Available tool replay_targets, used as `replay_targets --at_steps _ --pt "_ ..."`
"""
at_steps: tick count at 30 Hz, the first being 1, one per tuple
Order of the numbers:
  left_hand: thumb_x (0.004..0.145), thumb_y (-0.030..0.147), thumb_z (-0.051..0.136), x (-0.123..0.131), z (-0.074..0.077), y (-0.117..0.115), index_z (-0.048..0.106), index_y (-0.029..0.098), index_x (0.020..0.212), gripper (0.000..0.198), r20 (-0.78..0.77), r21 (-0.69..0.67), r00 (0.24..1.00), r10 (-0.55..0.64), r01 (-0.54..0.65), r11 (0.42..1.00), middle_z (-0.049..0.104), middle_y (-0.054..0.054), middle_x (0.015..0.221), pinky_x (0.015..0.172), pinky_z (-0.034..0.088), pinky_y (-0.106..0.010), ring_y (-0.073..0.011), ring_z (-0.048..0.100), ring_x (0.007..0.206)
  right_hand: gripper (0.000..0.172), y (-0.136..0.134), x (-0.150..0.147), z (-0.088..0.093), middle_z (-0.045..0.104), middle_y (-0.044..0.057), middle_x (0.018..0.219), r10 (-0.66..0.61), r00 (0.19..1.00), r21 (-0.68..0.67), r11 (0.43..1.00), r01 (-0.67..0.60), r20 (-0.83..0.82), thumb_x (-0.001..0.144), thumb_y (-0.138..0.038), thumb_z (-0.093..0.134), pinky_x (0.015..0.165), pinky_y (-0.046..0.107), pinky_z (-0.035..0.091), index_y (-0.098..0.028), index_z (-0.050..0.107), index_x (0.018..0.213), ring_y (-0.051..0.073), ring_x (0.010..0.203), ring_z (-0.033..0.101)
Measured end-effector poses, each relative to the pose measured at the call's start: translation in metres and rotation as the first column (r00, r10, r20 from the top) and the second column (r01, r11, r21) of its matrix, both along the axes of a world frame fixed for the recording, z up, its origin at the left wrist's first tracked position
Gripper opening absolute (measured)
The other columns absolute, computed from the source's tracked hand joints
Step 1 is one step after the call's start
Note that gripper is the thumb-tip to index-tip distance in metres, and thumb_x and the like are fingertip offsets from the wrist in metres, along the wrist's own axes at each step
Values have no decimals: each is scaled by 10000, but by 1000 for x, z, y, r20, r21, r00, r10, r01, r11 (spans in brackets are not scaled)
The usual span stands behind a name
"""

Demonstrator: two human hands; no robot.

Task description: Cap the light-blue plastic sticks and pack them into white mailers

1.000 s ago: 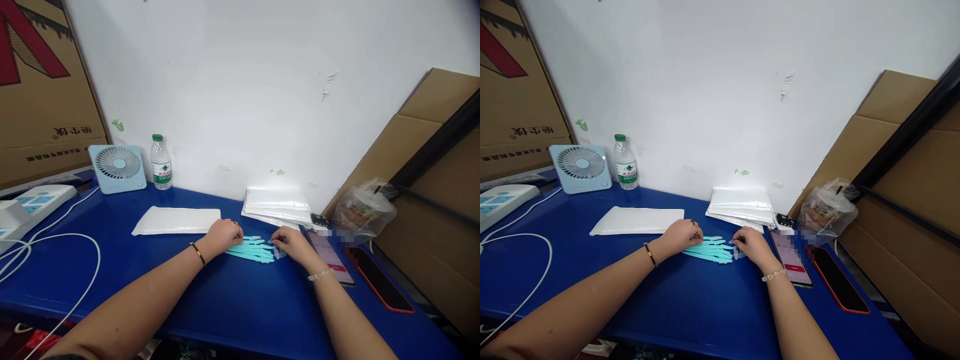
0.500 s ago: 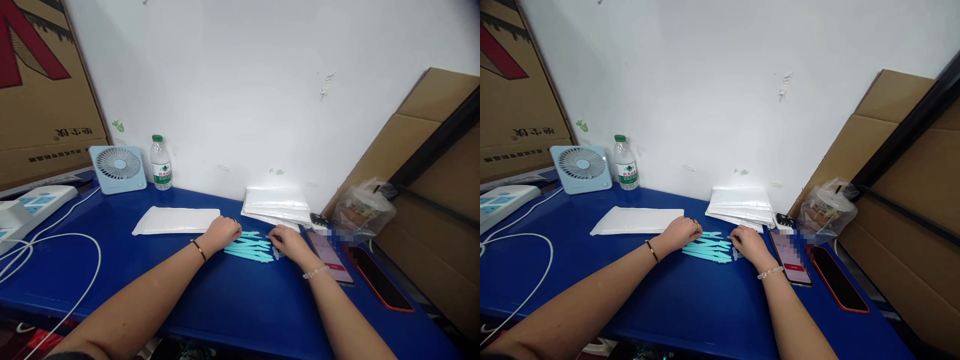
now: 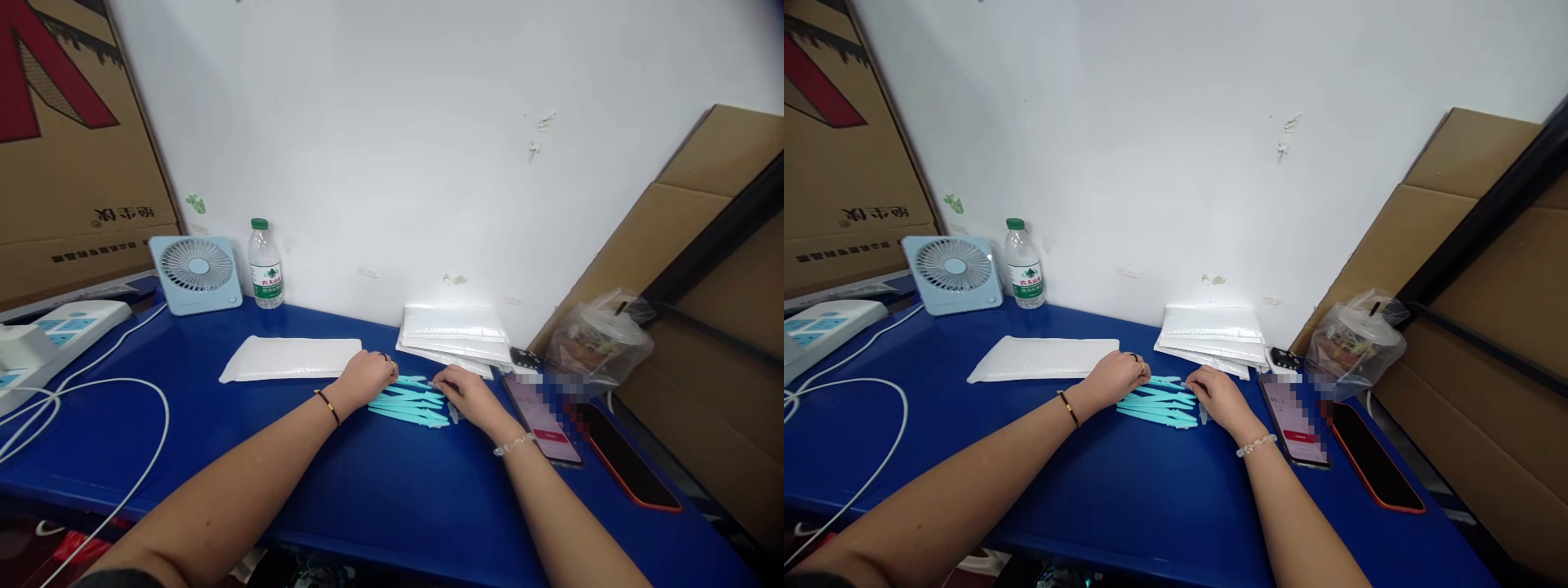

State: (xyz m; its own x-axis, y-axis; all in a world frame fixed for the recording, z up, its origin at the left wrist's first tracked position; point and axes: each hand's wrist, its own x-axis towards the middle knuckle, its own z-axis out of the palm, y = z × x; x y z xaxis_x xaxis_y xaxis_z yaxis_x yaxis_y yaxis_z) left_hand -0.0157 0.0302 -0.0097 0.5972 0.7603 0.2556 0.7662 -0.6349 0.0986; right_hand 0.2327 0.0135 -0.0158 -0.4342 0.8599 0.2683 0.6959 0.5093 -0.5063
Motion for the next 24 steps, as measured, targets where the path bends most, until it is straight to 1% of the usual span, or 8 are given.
replay_targets --at_steps 5,11,14,17,20,22,24 --pt "889 267 475 -2 2 0 658 192 794 219 3 2 1000 8 -8 1000 678 -44 806 646 383 -263 -169 607 751 200 -1 1 2 640 38 917 1 1000 3 1000 -1 3 882 -267 468 778 307 463 -225 663 893 185 848 604" --pt "900 265 454 4 1 -2 656 207 814 226 44 -8 999 -17 18 1000 664 -34 811 676 386 -267 -169 600 795 213 -3 -15 0 645 53 905 42 998 14 999 -42 -52 883 -274 460 740 307 474 -221 666 889 188 823 602" --pt "900 273 464 6 0 -1 654 211 816 217 39 4 999 8 -9 1000 655 -32 808 679 374 -276 -173 592 814 212 -3 -17 1 654 47 907 12 998 30 999 -10 -65 878 -274 471 740 301 476 -227 675 908 185 826 610" --pt "895 272 482 4 -1 3 654 209 788 212 20 9 998 58 -58 998 649 -31 791 683 362 -292 -181 588 801 215 0 -5 3 664 43 911 -52 998 67 996 55 -48 868 -273 482 760 310 476 -233 688 917 192 841 619" --pt "876 288 520 1 -2 4 659 221 848 157 52 22 996 79 -80 997 654 -31 857 699 365 -297 -197 583 839 207 3 18 7 675 50 905 -97 995 78 992 98 -10 847 -263 498 758 330 478 -226 698 892 205 832 623" --pt "852 335 559 1 -2 3 654 232 902 149 104 4 993 49 -50 999 650 -26 902 709 376 -287 -198 578 870 202 4 33 9 679 52 903 -122 992 53 991 121 21 827 -246 509 737 337 480 -222 701 886 209 812 622" --pt "821 393 593 3 -2 -1 657 242 916 190 128 -53 992 -9 16 998 648 -13 902 688 386 -271 -186 582 855 201 3 43 11 679 51 904 -117 992 2 993 117 43 809 -230 516 721 334 480 -220 703 881 206 798 619"
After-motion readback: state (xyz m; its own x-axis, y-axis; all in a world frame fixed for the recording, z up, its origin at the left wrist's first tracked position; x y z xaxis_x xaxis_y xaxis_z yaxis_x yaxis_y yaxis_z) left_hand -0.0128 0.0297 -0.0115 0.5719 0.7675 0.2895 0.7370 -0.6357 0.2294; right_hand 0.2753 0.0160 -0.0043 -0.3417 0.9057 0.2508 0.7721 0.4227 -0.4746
